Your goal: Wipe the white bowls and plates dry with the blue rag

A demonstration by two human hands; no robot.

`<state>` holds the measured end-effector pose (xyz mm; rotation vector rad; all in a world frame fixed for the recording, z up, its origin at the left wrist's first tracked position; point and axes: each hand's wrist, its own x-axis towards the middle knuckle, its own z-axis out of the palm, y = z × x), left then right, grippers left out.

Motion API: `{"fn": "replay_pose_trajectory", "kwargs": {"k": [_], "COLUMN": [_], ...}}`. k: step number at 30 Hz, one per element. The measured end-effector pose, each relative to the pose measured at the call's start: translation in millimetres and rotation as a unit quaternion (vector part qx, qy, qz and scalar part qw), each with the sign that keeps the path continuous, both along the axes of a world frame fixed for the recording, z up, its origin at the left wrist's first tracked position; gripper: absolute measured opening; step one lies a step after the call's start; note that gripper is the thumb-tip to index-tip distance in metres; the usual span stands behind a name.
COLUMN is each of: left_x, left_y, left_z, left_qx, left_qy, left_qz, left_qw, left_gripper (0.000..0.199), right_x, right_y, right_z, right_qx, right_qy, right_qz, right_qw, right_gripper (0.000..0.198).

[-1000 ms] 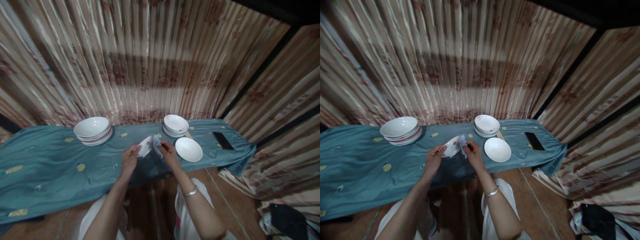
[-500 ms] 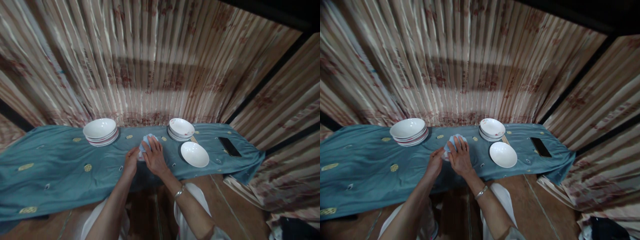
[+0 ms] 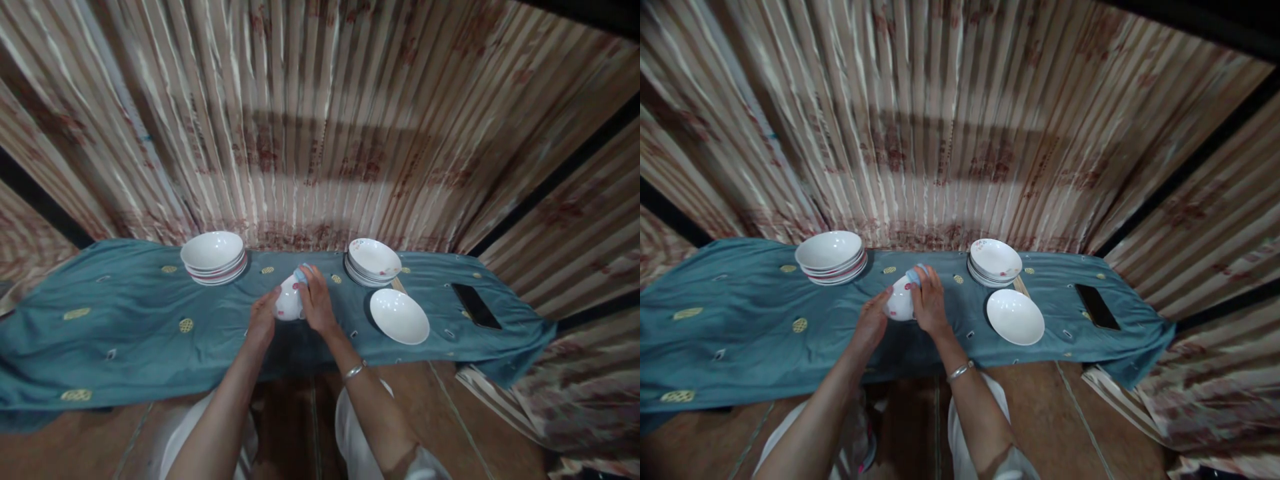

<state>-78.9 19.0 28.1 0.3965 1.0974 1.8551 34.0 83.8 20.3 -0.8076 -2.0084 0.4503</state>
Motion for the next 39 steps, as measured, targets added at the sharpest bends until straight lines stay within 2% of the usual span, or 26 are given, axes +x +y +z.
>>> {"fn": "replay_pose_trajectory", "kwargs": {"k": [4,7,12,14,19,27,30,33,39], "left_x": [-2.1,-6.1,-9.6,-7.7,1.2,6.8,7.6,8.3,9.9], "left_y": [0.5,2.6,5.9,6.6,6.2,-10.5,-16.8,-20.0,-24.1], "left_z": [0.0,-1.2,-2.4,-1.6,-0.8,3.4,8.2,11.4,12.9], "left_qx": [-0.003,-0.011,-0.024,-0.023,-0.024,-0.040,-0.045,-0.037,-0.047], "left_qy": [-0.003,-0.006,-0.041,-0.064,-0.089,-0.050,-0.002,0.037,0.073], "left_qz": [0.005,0.029,0.036,0.040,0.048,0.010,0.000,0.019,0.055], "left_qw": [1.000,1.000,0.998,0.997,0.995,0.998,0.999,0.998,0.995], "left_gripper": [0.042,0.044,0.042,0.037,0.029,0.053,0.053,0.050,0.049], "right_x": [-4.9,-9.0,-15.3,-16.4,-12.2,7.9,12.6,14.1,19.9], "right_y": [14.3,24.4,35.9,39.0,43.1,37.8,33.8,23.2,-5.1], "right_z": [-9.9,-24.7,-60.9,-71.4,-74.7,-52.4,-38.9,-24.2,-7.5], "right_qx": [-0.084,-0.145,-0.291,-0.307,-0.301,-0.285,-0.261,-0.224,-0.093], "right_qy": [0.080,0.133,0.218,0.230,0.225,0.212,0.202,0.162,0.058], "right_qz": [-0.008,-0.012,-0.034,-0.031,-0.046,-0.067,-0.062,-0.036,0.017], "right_qw": [0.993,0.980,0.931,0.923,0.925,0.932,0.942,0.960,0.994], "right_gripper": [0.046,0.047,0.055,0.058,0.061,0.058,0.050,0.046,0.045]}}
